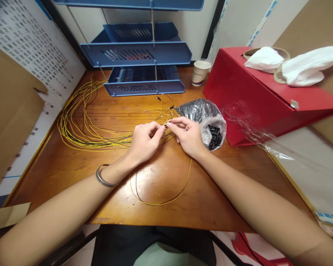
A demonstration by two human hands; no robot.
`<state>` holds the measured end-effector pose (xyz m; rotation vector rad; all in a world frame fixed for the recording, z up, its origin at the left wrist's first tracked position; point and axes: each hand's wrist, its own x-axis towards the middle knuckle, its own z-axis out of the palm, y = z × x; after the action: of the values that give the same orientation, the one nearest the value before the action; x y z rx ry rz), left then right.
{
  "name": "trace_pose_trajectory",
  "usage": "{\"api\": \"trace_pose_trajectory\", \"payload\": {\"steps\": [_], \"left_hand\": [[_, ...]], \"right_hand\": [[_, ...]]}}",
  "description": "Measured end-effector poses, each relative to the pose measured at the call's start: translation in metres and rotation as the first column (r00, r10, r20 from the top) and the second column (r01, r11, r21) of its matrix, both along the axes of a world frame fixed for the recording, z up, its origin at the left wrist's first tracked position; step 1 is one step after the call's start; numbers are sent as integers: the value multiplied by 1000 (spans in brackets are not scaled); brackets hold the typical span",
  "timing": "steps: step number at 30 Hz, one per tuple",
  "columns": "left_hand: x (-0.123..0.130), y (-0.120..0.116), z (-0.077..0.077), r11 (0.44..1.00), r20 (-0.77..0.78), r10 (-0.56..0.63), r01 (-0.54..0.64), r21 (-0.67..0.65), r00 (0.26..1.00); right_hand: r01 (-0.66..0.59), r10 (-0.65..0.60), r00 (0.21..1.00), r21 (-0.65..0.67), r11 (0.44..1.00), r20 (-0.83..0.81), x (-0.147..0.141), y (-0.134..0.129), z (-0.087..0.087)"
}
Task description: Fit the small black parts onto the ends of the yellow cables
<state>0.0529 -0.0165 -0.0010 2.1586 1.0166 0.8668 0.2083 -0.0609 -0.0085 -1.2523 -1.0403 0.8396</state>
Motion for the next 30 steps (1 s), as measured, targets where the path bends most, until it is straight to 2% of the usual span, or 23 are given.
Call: {"api": "trace_pose_trajectory", "payload": {"steps": [4,7,11,19,24,30], "left_hand": [[0,0,0,999,102,34,-33,-13,994],[0,0,0,999,164,29,-33,24,986],[0,1,-2,998,195,34,-43,44,980],[1,3,-4,998,237,53,-55,1,970],[0,4,-4,997,281,69,-71,-4,957],[0,3,-3,995,293,97,-93,-28,951]], "right_hand": [[-56,56,995,-7,998,79,1,-1,0],[-119,120,976,-12,993,180,1,-3,1],[-188,190,954,-33,982,230,0,-4,2],[-241,263,907,-105,965,330,2,-5,3],[-253,274,901,-108,962,336,2,-5,3],[-208,227,930,-97,973,289,1,-5,1]]}}
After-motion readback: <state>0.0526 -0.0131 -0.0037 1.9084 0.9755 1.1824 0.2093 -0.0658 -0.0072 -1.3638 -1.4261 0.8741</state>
